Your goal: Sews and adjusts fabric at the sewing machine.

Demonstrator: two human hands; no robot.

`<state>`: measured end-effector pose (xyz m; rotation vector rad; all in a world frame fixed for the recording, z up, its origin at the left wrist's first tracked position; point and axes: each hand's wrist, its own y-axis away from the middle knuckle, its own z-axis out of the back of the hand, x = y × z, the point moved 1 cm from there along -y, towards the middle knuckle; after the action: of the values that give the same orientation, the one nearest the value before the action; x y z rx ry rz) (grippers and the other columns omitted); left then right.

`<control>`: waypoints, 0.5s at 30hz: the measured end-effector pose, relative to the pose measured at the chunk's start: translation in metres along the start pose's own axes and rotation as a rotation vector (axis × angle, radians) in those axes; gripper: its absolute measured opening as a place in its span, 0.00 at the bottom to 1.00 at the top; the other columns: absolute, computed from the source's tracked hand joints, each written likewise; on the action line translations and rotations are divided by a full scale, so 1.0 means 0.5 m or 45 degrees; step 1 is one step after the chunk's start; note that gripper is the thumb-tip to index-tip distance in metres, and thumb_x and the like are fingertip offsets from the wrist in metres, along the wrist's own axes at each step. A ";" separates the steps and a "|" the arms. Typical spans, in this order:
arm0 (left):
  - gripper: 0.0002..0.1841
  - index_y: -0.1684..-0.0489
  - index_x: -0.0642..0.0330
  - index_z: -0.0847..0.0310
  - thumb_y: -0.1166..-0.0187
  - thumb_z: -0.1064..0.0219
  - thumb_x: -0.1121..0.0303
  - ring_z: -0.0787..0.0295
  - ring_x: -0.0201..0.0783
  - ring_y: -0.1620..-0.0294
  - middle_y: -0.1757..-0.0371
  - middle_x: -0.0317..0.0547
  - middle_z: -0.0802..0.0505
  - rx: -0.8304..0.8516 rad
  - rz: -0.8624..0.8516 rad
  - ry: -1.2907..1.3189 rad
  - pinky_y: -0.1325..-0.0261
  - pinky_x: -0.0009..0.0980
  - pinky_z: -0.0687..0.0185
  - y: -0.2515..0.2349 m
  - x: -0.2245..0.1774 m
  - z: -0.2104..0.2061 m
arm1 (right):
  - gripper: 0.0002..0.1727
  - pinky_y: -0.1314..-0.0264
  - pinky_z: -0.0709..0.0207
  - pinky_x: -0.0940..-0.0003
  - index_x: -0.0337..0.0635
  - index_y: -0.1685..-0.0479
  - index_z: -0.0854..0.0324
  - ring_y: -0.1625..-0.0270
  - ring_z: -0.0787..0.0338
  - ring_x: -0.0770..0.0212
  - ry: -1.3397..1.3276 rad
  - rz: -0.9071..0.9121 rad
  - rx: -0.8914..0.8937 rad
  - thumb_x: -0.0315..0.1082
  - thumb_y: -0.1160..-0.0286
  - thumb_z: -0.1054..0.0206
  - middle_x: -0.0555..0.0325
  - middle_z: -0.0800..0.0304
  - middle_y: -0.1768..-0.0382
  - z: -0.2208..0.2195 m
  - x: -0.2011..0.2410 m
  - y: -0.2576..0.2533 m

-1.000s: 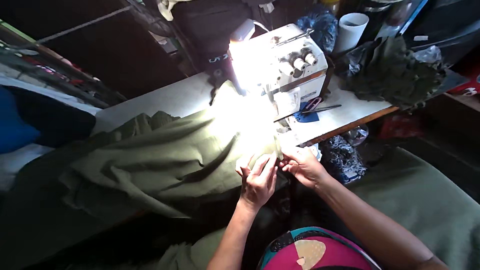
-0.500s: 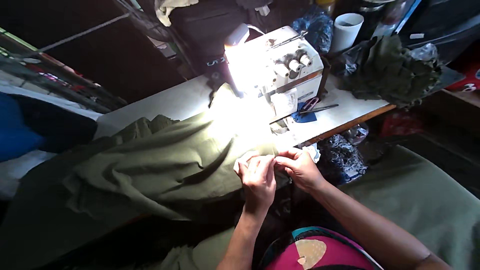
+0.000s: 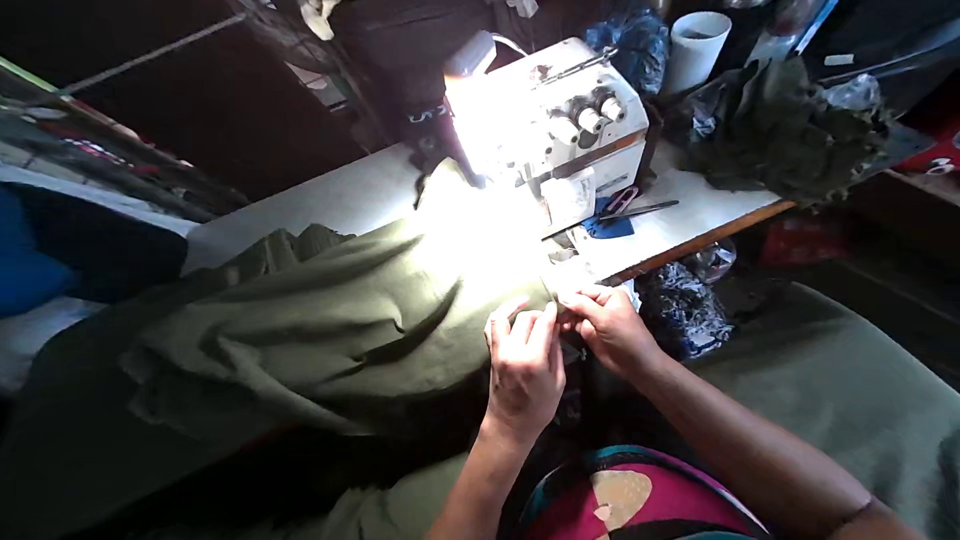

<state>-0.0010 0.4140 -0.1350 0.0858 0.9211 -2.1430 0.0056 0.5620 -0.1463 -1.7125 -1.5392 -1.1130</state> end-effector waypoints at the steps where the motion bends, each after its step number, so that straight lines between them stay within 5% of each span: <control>1: 0.13 0.48 0.55 0.06 0.22 0.36 0.72 0.16 0.50 0.32 0.57 0.38 0.04 0.020 0.029 0.059 0.23 0.50 0.29 0.002 0.002 0.005 | 0.08 0.57 0.13 0.70 0.31 0.64 0.12 0.67 0.10 0.66 0.013 -0.008 0.016 0.26 0.21 0.33 0.53 0.08 0.70 0.000 0.004 0.000; 5: 0.15 0.50 0.49 0.05 0.25 0.38 0.74 0.18 0.46 0.34 0.56 0.34 0.05 0.106 0.107 0.164 0.31 0.49 0.28 0.005 0.017 0.023 | 0.06 0.58 0.12 0.72 0.29 0.60 0.11 0.66 0.08 0.65 0.093 -0.035 0.011 0.23 0.32 0.23 0.51 0.06 0.67 -0.003 0.006 -0.006; 10: 0.16 0.41 0.47 0.06 0.24 0.33 0.69 0.20 0.36 0.38 0.51 0.34 0.08 0.102 0.158 0.358 0.29 0.42 0.32 0.000 0.043 0.033 | 0.02 0.63 0.13 0.72 0.29 0.63 0.11 0.71 0.11 0.66 0.093 0.003 0.027 0.21 0.29 0.28 0.53 0.08 0.71 0.003 0.010 -0.013; 15: 0.43 0.16 0.41 0.32 0.34 0.28 0.33 0.39 0.59 0.15 0.16 0.55 0.28 -0.049 -0.182 -0.168 0.18 0.62 0.51 0.004 0.065 -0.036 | 0.01 0.64 0.14 0.73 0.32 0.64 0.13 0.73 0.12 0.67 0.020 -0.024 0.036 0.20 0.30 0.29 0.54 0.09 0.72 0.003 0.040 -0.001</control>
<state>-0.0260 0.4040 -0.1604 -0.1433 0.9139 -2.2306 0.0054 0.5731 -0.1297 -1.6695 -1.5574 -1.1064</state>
